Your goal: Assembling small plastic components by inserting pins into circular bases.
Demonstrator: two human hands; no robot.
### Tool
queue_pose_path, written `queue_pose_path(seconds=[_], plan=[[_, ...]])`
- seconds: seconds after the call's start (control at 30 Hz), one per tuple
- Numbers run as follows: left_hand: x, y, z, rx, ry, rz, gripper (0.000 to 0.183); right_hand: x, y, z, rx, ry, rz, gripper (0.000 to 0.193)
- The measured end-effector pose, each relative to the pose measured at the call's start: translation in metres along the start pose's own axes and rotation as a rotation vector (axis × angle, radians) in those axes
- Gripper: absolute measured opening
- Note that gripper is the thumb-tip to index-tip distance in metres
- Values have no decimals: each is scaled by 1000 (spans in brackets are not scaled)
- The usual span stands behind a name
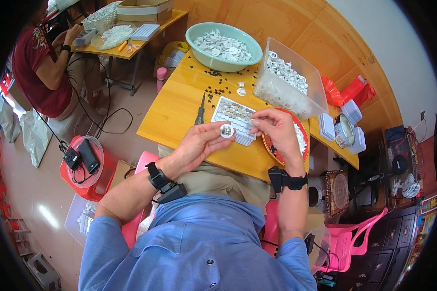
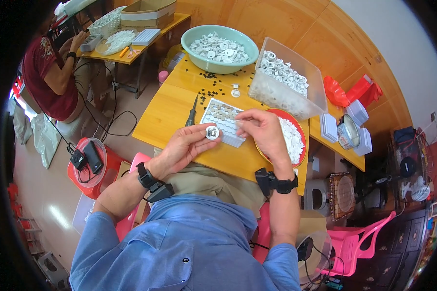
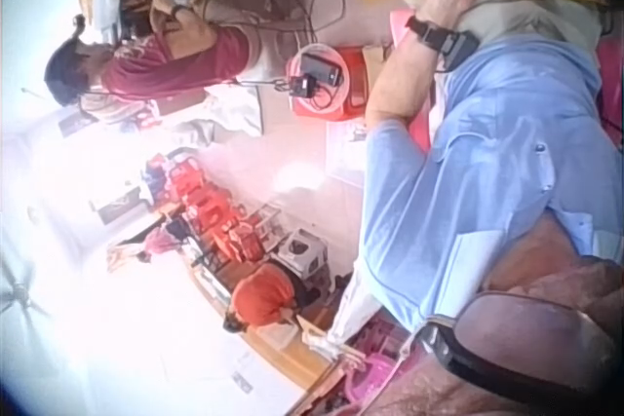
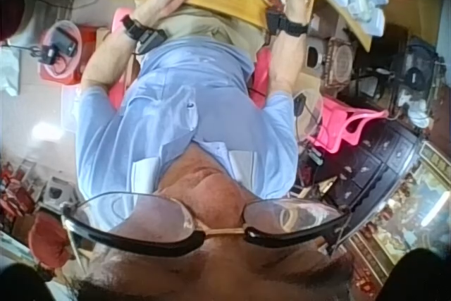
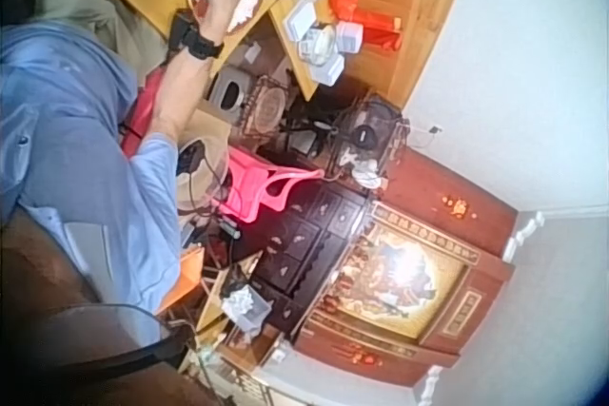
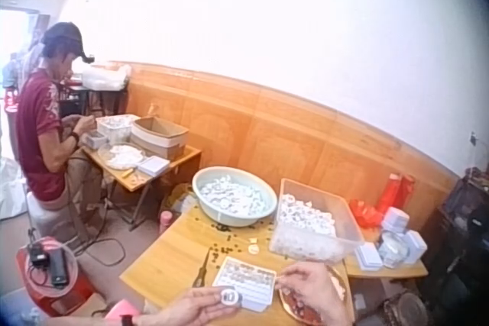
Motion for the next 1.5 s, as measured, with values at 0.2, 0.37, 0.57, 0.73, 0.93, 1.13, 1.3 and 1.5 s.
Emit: queue_pose_path(seconds=[0.2,0.37,0.57,0.73,0.93,1.13,1.3,1.5], plan=[[0,-1,2,11,3,2,33,0,-5,38,131,126,16,12],[2,0,-1,8,16,-1,33,4,-5,42,141,60,5,13],[2,-1,0,9,29,2,33,7,-7,47,101,-6,20,12],[3,-1,1,43,85,3,36,5,-7,48,15,-114,26,7],[1,-2,4,52,103,2,36,13,-5,49,-29,-282,-121,13],[3,-2,3,53,104,0,36,14,-7,51,-22,-294,-82,13],[5,-1,-1,44,120,3,36,21,-8,52,-26,-384,-118,12],[-10,1,-1,15,528,195,33,10,-6,52,-64,-306,-101,13]])
Point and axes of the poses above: each hand's wrist, its own y-axis towards the middle knuckle, its own z-axis out of the palm, x = y × z, the point moved 9 cm from there along y, towards the middle knuckle
